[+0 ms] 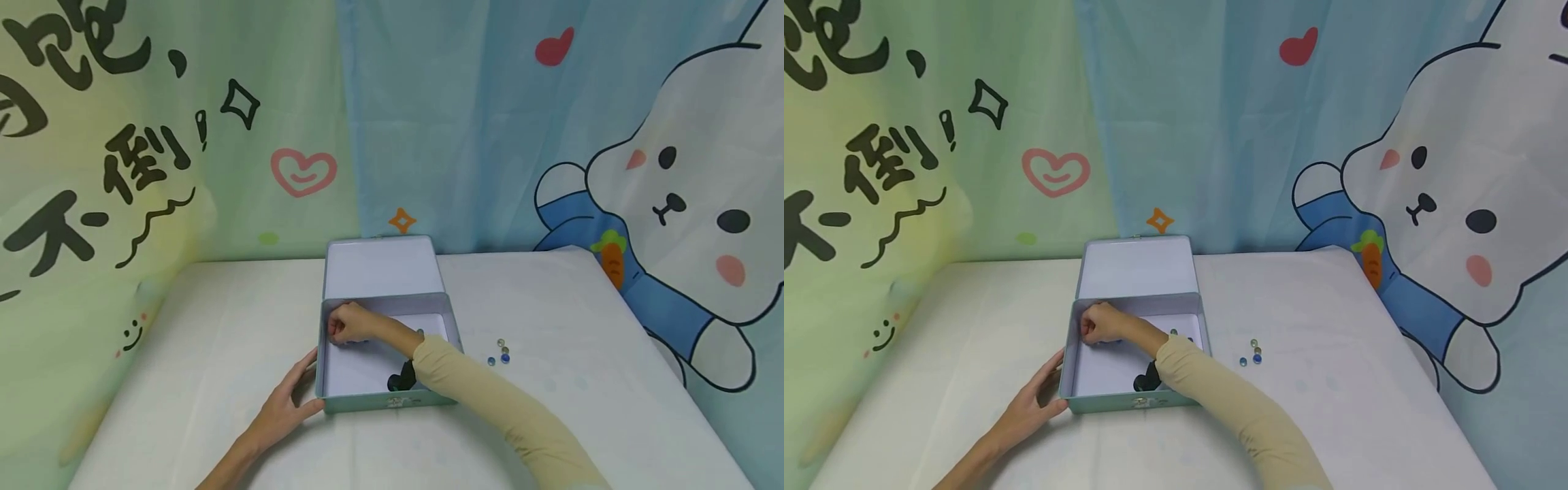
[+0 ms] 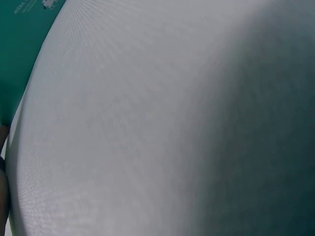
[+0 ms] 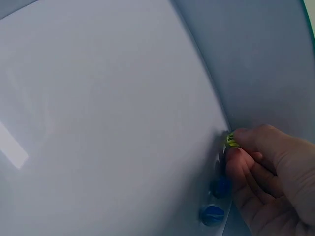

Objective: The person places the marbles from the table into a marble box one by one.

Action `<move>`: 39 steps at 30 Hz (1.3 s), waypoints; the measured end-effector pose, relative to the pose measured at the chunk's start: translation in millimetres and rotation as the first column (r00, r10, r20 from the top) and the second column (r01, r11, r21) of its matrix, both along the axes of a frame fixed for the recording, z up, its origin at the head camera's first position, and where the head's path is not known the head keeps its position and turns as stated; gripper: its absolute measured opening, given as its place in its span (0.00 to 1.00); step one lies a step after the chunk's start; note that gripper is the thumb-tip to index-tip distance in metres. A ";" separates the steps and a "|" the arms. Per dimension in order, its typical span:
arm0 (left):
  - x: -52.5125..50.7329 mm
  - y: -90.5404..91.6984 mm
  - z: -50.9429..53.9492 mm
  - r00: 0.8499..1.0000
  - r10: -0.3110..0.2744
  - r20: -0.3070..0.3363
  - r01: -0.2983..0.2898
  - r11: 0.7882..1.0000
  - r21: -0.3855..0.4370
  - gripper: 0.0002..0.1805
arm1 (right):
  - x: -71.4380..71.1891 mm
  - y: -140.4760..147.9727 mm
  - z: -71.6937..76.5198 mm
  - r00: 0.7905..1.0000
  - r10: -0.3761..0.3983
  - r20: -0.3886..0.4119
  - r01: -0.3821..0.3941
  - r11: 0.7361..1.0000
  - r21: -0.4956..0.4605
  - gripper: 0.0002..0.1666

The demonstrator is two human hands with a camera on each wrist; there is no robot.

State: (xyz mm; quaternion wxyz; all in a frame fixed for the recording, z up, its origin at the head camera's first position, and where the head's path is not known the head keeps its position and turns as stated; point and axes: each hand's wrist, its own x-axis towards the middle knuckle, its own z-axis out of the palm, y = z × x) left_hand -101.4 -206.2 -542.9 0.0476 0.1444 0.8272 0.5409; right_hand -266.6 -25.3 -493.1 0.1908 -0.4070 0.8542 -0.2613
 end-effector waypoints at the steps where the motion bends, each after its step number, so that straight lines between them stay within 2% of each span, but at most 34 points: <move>1: -0.4 0.4 0.0 1.000 0.000 0.000 0.000 1.000 0.002 0.48 | 0.1 0.2 -0.1 1.000 -0.001 -0.005 0.001 1.000 -0.003 0.03; 9: -1.4 3.6 1.1 1.000 -0.004 -0.005 0.004 1.000 0.011 0.48 | 1.4 3.4 1.4 1.000 -0.013 -0.018 0.013 1.000 0.006 0.04; 14: -0.7 5.9 -1.2 1.000 -0.013 0.002 0.013 1.000 0.018 0.48 | 2.5 10.7 6.1 1.000 0.009 -0.029 -0.009 1.000 0.002 0.05; 22: -0.6 7.0 -0.8 1.000 -0.005 0.012 0.005 1.000 0.012 0.48 | 4.0 41.5 36.4 0.999 0.019 0.029 -0.017 0.998 -0.060 0.10; 25: 0.0 6.0 -0.8 1.000 0.004 0.009 -0.004 1.000 0.007 0.48 | 8.0 57.7 46.5 0.999 0.012 0.044 -0.006 0.993 -0.118 0.12; 29: 0.2 4.1 -1.8 1.000 0.003 -0.008 -0.003 1.000 0.004 0.48 | 18.9 83.5 53.8 0.996 -0.044 0.075 0.058 0.977 -0.203 0.11; 32: -0.1 2.7 -1.7 1.000 0.003 -0.019 -0.003 1.000 0.001 0.48 | 31.7 104.4 58.7 0.986 -0.123 0.115 0.147 0.960 -0.237 0.10; 35: 0.5 1.6 -0.4 1.000 0.005 -0.017 -0.005 1.000 -0.001 0.48 | 46.1 127.1 63.4 0.974 -0.191 0.118 0.217 0.937 -0.274 0.11; 39: 3.1 -0.8 0.9 1.000 0.024 -0.002 -0.024 1.000 0.000 0.48 | 62.8 154.2 64.4 0.949 -0.300 0.096 0.315 0.891 -0.328 0.10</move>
